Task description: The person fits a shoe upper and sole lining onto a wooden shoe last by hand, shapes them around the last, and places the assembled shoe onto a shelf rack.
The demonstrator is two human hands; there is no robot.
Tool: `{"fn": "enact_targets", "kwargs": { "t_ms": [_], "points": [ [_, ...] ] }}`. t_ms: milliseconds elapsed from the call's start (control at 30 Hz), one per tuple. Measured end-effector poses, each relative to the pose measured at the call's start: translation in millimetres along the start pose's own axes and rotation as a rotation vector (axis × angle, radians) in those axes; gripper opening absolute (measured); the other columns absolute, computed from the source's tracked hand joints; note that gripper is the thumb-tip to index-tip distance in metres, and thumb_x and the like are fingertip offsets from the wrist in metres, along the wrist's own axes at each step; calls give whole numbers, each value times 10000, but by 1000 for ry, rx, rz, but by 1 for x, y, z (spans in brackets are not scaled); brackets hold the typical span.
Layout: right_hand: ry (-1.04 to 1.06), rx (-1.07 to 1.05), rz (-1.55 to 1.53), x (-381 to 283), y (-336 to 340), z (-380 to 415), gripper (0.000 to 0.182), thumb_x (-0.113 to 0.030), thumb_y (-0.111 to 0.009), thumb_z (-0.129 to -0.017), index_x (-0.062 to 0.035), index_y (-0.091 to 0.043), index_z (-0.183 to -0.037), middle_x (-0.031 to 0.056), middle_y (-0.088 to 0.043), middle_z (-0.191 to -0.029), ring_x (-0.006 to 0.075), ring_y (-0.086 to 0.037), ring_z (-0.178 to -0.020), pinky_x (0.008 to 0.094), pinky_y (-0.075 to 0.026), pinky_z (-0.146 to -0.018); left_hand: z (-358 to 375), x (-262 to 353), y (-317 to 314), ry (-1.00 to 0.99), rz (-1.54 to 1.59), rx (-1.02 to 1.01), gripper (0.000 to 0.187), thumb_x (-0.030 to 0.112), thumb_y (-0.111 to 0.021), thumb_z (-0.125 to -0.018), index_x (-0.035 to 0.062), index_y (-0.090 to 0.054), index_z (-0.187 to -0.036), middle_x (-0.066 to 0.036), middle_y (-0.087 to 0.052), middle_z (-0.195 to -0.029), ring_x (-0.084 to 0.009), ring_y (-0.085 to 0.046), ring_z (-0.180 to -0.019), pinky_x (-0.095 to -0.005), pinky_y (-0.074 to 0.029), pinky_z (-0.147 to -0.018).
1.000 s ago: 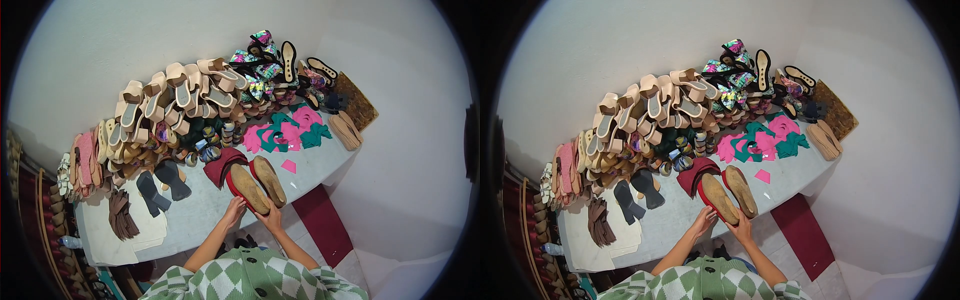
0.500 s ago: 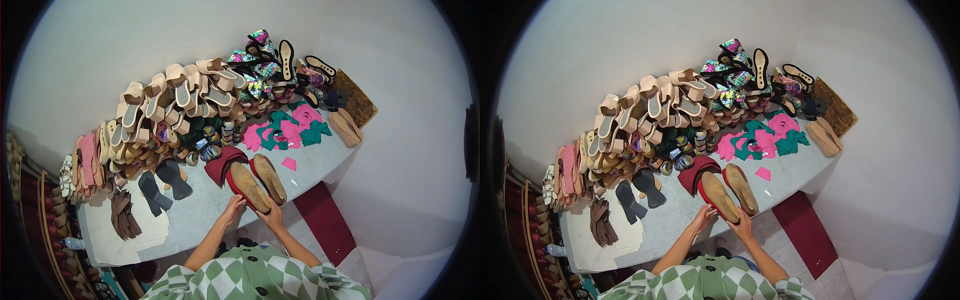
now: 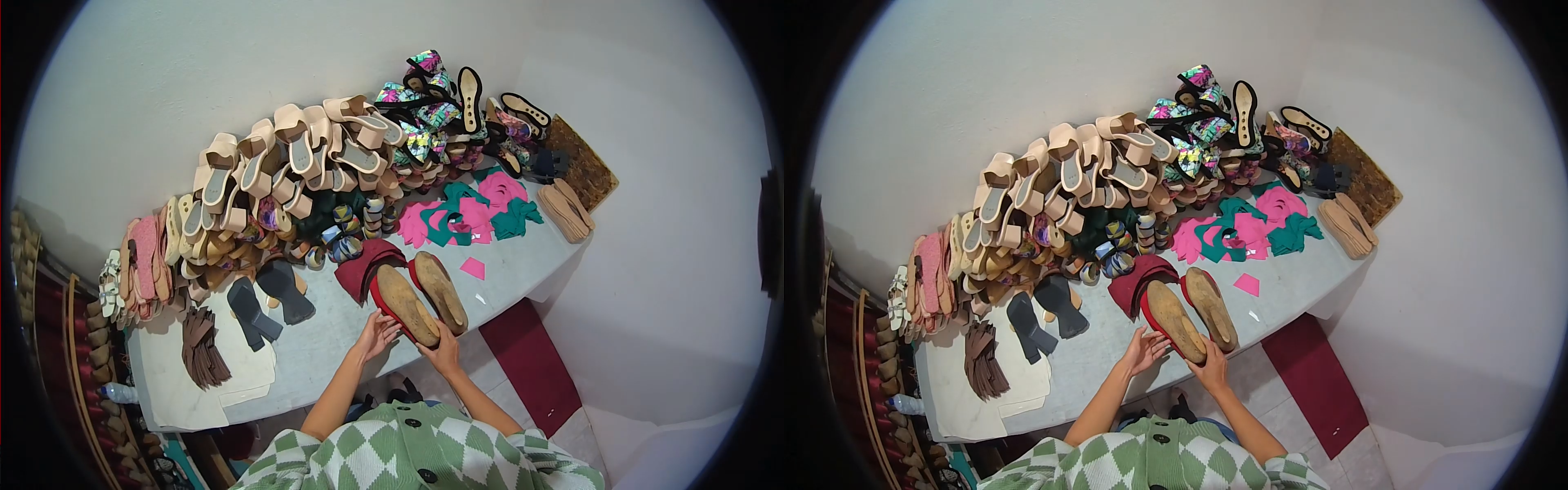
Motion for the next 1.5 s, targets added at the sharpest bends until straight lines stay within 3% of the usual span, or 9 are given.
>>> {"fn": "enact_targets", "kwargs": {
  "t_ms": [167, 400, 633, 700, 833, 933, 967, 1100, 1500],
  "points": [
    [-22, -28, -46, -1, 1, -4, 669, -201, -774, -631, -34, -413, -1169, 219, -557, -1081, 364, -554, -994, 404, -450, -831, 9, 31, -15, -3, -83, 83, 652, 647, -433, -810, 101, -443, -1167, -69, -545, -1073, -140, -532, -972, -229, -391, -769],
    [-127, -195, -104, -7, 7, -22, 520, -248, -679, -724, 7, -437, -1107, 256, -588, -937, 384, -586, -888, 414, -459, -770, -17, 39, 7, -74, -492, 151, 496, 499, -492, -857, 103, -433, -1151, -71, -598, -958, -122, -557, -814, -242, -378, -621],
    [89, -604, 297, -13, -23, -78, 488, -366, -497, -817, 105, -589, -731, 284, -572, -680, 449, -564, -724, 455, -454, -724, -41, 41, 31, -342, -530, 283, 385, 333, -641, -810, 84, -496, -1066, -30, -589, -739, -108, -559, -654, -241, -398, -558],
    [101, -693, 392, -28, -32, -99, 470, -354, -501, -809, 97, -609, -740, 294, -583, -747, 427, -579, -757, 452, -461, -736, -34, 51, 38, -444, -727, 423, 371, 309, -664, -787, 48, -554, -1026, -20, -599, -718, -107, -563, -653, -241, -428, -589],
    [279, -682, 347, -34, -68, -140, 448, -314, -550, -772, 53, -569, -1027, 298, -564, -923, 432, -554, -836, 449, -453, -796, -13, 67, 26, -544, -864, 453, 361, 222, -651, -782, 5, -566, -1058, -46, -620, -879, -141, -576, -780, -266, -456, -714],
    [355, -693, 142, -56, -89, -152, 578, -298, -588, -727, -101, -442, -1250, 266, -480, -1094, 427, -523, -952, 464, -443, -824, 15, 92, -12, -795, -1268, 471, 349, 146, -625, -744, 4, -567, -1057, -99, -619, -951, -235, -571, -869, -325, -435, -827],
    [336, -820, 229, -55, -102, -151, 679, -314, -613, -693, -237, -349, -1313, 233, -415, -1154, 429, -493, -1023, 464, -440, -844, 15, 92, -14, -828, -1267, 437, 365, 92, -587, -709, 5, -567, -1063, -148, -553, -1133, -315, -506, -1011, -372, -388, -915],
    [418, -860, 356, -50, -130, -160, 633, -344, -625, -677, -235, -420, -1266, 239, -404, -1178, 417, -498, -1025, 452, -432, -873, 28, 106, -32, -827, -1438, 350, 389, 90, -578, -707, 4, -554, -1086, -139, -334, -1383, -341, -431, -1104, -387, -377, -938],
    [373, -1002, 446, -40, -170, -166, 526, -423, -616, -698, -190, -495, -1154, 262, -416, -1135, 433, -499, -990, 459, -430, -851, 18, 94, -21, -738, -2002, 415, 556, 168, -614, -695, 66, -452, -1218, -92, -276, -1427, -224, -465, -1085, -389, -429, -720]
  ]
}}
Point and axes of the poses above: each hand's wrist, its own z-axis away from the middle knuckle, its own y-axis out of the back of the hand, x = y × z, the point moved 10 cm from there along -z, towards the middle knuckle
